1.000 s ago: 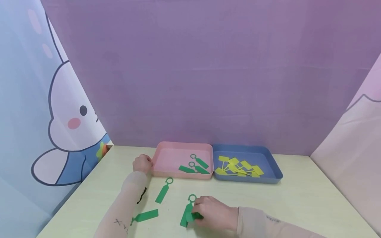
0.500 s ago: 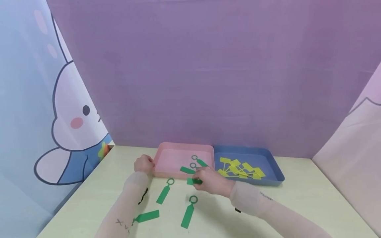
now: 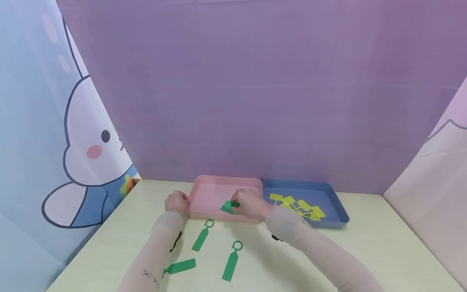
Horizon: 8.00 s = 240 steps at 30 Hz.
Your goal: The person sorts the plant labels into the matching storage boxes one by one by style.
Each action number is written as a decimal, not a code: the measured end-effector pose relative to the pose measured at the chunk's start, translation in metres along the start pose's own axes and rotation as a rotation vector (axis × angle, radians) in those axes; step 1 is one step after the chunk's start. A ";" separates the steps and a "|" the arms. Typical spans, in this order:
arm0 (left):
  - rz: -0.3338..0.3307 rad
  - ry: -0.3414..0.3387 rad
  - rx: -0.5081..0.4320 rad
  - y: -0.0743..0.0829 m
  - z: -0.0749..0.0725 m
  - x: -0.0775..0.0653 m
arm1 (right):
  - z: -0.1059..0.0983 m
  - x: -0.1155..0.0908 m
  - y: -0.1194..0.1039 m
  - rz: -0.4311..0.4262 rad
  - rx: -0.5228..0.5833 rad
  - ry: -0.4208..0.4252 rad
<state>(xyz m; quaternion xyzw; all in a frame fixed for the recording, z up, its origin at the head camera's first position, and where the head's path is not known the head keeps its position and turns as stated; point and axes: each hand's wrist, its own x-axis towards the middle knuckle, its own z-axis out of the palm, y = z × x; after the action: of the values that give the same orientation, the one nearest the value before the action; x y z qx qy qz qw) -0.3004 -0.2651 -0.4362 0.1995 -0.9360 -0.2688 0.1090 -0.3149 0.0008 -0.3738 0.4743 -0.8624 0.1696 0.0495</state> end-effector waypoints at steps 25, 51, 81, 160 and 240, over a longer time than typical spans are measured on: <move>0.010 -0.016 -0.022 0.000 -0.003 0.001 | 0.043 0.050 0.017 0.241 0.135 -0.130; 0.007 0.013 -0.019 0.003 -0.003 -0.004 | 0.068 0.049 0.039 0.421 0.143 -0.089; 0.012 0.004 -0.006 0.003 -0.004 -0.003 | 0.069 0.047 0.042 0.418 0.051 -0.123; 0.030 -0.043 0.011 0.000 -0.004 0.000 | 0.047 -0.048 -0.042 -0.476 -0.113 -0.503; 0.001 -0.055 -0.018 -0.004 0.000 0.003 | 0.052 -0.062 -0.043 -0.474 -0.117 -0.452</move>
<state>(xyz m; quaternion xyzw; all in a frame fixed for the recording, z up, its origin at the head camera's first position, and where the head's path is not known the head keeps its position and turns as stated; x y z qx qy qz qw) -0.3018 -0.2696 -0.4388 0.1905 -0.9363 -0.2827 0.0851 -0.2410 0.0120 -0.4271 0.6837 -0.7256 -0.0060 -0.0778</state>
